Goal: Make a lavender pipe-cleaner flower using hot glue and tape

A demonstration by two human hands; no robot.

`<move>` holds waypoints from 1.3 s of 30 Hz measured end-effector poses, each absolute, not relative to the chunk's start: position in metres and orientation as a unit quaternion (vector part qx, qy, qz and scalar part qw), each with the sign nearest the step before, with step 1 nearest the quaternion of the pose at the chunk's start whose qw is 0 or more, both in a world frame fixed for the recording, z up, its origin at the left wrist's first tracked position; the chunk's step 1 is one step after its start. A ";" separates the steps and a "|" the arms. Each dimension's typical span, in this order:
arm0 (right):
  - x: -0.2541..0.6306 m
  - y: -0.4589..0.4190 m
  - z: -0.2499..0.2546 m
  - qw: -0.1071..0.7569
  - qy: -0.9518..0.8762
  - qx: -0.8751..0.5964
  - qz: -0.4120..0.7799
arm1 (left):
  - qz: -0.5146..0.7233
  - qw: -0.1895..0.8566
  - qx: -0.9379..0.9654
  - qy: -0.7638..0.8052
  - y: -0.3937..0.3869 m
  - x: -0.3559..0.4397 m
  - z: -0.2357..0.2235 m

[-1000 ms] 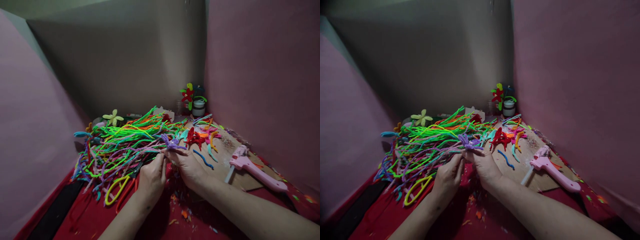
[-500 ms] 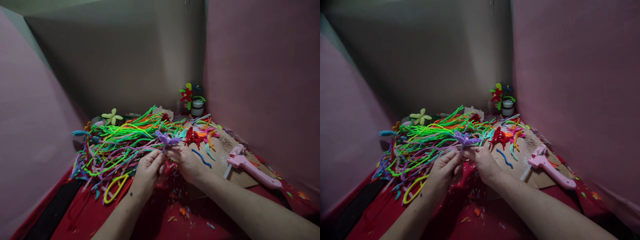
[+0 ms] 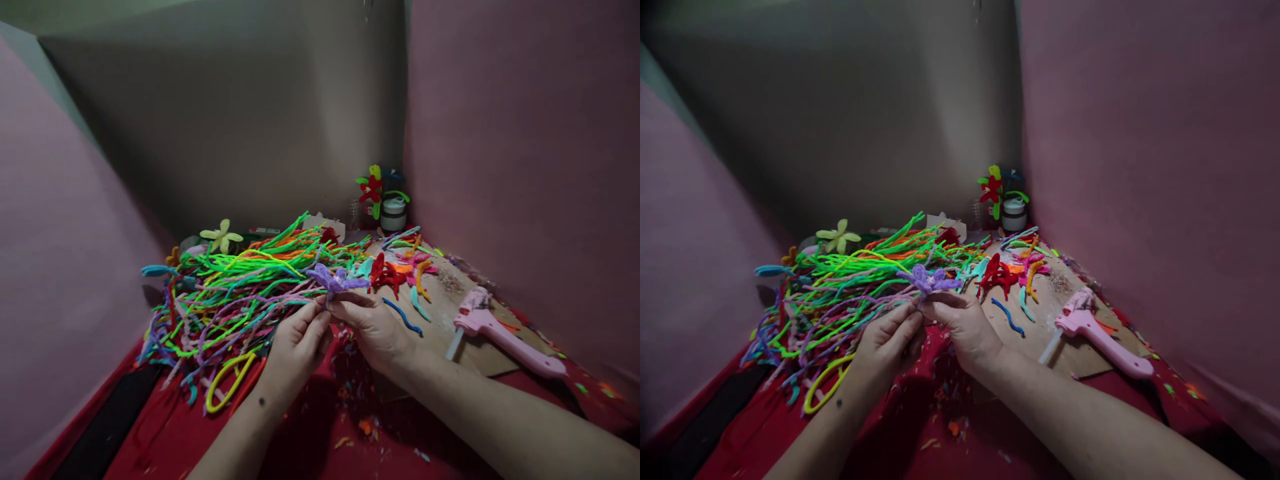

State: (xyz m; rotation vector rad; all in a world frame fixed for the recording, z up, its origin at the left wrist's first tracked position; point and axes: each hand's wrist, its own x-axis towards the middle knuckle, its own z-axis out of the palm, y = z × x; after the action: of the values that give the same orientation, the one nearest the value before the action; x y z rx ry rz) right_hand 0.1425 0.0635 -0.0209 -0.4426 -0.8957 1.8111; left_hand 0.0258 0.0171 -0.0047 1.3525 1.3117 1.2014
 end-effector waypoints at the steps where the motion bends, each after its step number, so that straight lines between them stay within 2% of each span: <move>1: 0.142 0.063 -0.021 0.516 -0.367 -0.190 0.750 | 0.474 0.365 0.582 0.550 0.017 0.026 -0.006; 4: 0.141 0.064 -0.023 0.522 -0.358 -0.199 0.748 | 0.433 0.148 0.675 0.578 0.018 0.025 -0.012; 6: 0.141 0.065 -0.026 0.523 -0.360 -0.203 0.745 | 0.402 0.047 0.709 0.577 0.018 0.023 -0.016; 9: 0.141 0.065 -0.029 0.525 -0.365 -0.201 0.742 | 0.372 -0.030 0.730 0.572 0.020 0.021 -0.022; 13: 0.140 0.064 -0.028 0.529 -0.367 -0.206 0.737 | 0.365 -0.047 0.737 0.566 0.022 0.019 -0.026; 17: 0.138 0.063 -0.023 0.534 -0.375 -0.180 0.736 | 0.402 0.046 0.710 0.577 0.023 0.019 -0.025; 23: 0.142 0.062 -0.016 0.509 -0.438 -0.176 0.720 | 0.482 0.374 0.567 0.554 0.020 0.024 -0.010; 26: 0.143 0.064 -0.017 0.504 -0.447 -0.163 0.720 | 0.505 0.482 0.504 0.508 0.018 0.026 -0.003; 34: 0.142 0.067 -0.022 0.468 -0.417 -0.142 0.766 | 0.528 0.617 0.407 0.418 0.018 0.025 -0.003; 39: 0.141 0.064 -0.024 0.459 -0.380 -0.130 0.792 | 0.503 0.632 0.429 0.405 0.020 0.022 -0.005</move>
State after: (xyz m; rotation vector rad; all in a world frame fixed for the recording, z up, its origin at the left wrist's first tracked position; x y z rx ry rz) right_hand 0.1411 0.0641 -0.0235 -0.3206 -0.9371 1.9517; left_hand 0.0222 0.0199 -0.0047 0.9828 0.9257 1.1507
